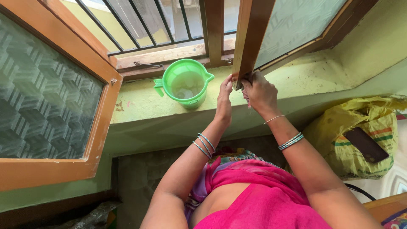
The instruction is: The person wipes the wooden frames and patterned glass of an open window with a cloth, rinsing the cloth in a green bucket of water between cleaning different sections.
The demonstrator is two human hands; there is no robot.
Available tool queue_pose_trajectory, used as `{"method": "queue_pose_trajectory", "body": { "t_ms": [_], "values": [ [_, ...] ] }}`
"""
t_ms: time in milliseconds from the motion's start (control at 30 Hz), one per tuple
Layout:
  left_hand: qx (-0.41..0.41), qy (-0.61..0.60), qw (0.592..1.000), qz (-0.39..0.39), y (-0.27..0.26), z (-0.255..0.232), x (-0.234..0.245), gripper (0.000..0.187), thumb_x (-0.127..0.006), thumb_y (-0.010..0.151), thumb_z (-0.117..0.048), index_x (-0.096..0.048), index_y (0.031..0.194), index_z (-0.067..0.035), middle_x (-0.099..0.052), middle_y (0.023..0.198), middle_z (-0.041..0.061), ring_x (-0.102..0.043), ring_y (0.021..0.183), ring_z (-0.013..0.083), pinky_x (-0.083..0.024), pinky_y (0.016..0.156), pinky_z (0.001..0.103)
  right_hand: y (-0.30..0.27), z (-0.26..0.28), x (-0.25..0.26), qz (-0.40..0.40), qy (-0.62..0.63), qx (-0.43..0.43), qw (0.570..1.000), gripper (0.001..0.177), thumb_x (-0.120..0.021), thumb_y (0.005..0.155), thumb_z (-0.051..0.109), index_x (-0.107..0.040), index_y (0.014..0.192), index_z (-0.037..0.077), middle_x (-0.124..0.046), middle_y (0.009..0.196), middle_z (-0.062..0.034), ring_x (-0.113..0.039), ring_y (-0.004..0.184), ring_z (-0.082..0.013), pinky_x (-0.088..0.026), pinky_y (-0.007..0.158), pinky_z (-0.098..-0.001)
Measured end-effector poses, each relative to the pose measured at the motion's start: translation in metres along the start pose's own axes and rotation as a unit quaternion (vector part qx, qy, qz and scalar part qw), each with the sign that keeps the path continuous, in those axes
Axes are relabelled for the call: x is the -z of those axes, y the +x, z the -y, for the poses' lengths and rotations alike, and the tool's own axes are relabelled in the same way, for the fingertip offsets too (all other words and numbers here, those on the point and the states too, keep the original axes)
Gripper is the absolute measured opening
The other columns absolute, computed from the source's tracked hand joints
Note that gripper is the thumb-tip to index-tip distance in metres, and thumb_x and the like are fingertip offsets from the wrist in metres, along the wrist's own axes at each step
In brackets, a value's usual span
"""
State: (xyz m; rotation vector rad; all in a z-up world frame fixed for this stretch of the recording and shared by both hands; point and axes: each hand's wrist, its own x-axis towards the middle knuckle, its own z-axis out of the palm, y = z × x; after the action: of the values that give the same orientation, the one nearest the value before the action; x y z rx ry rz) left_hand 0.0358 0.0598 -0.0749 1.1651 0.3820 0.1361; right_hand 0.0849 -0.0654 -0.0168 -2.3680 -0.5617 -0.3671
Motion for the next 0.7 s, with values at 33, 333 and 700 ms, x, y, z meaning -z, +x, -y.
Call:
{"method": "queue_pose_trajectory", "body": {
  "t_ms": [33, 333, 700],
  "values": [
    [-0.040, -0.009, 0.999, 0.014, 0.000, 0.000, -0.001, 0.059, -0.041, 0.101, -0.040, -0.041, 0.153, -0.012, -0.042, 0.156, 0.008, -0.033, 0.147, 0.0227, -0.022, 0.114, 0.040, 0.001, -0.001, 0.000, 0.001, -0.040, 0.012, 0.999, 0.035, -0.063, 0.104, 0.044, -0.069, 0.096, 0.011, -0.072, 0.075, -0.0080, -0.070, 0.068, -0.0315, -0.056, 0.061, -0.0438],
    [-0.109, -0.007, 0.993, 0.036, 0.008, 0.016, -0.001, 0.058, -0.043, 0.105, -0.040, -0.041, 0.154, -0.008, -0.044, 0.157, 0.015, -0.033, 0.150, 0.0269, -0.019, 0.123, 0.042, 0.022, -0.043, 0.019, 0.049, -0.135, 0.307, 0.941, 0.027, -0.058, 0.097, 0.028, -0.083, 0.105, 0.023, -0.076, 0.082, -0.0089, -0.068, 0.060, -0.0298, -0.051, 0.050, -0.0421],
    [-0.023, 0.040, 0.999, 0.024, 0.007, 0.003, 0.004, 0.065, -0.038, 0.097, -0.056, -0.041, 0.153, -0.022, -0.040, 0.164, 0.007, -0.028, 0.151, 0.0331, -0.016, 0.114, 0.067, 0.004, -0.059, 0.033, 0.018, 0.499, -0.021, 0.866, 0.011, -0.064, 0.106, 0.010, -0.064, 0.114, 0.002, -0.060, 0.086, -0.0040, -0.058, 0.060, -0.0094, -0.045, 0.043, -0.0270]
  ]
}}
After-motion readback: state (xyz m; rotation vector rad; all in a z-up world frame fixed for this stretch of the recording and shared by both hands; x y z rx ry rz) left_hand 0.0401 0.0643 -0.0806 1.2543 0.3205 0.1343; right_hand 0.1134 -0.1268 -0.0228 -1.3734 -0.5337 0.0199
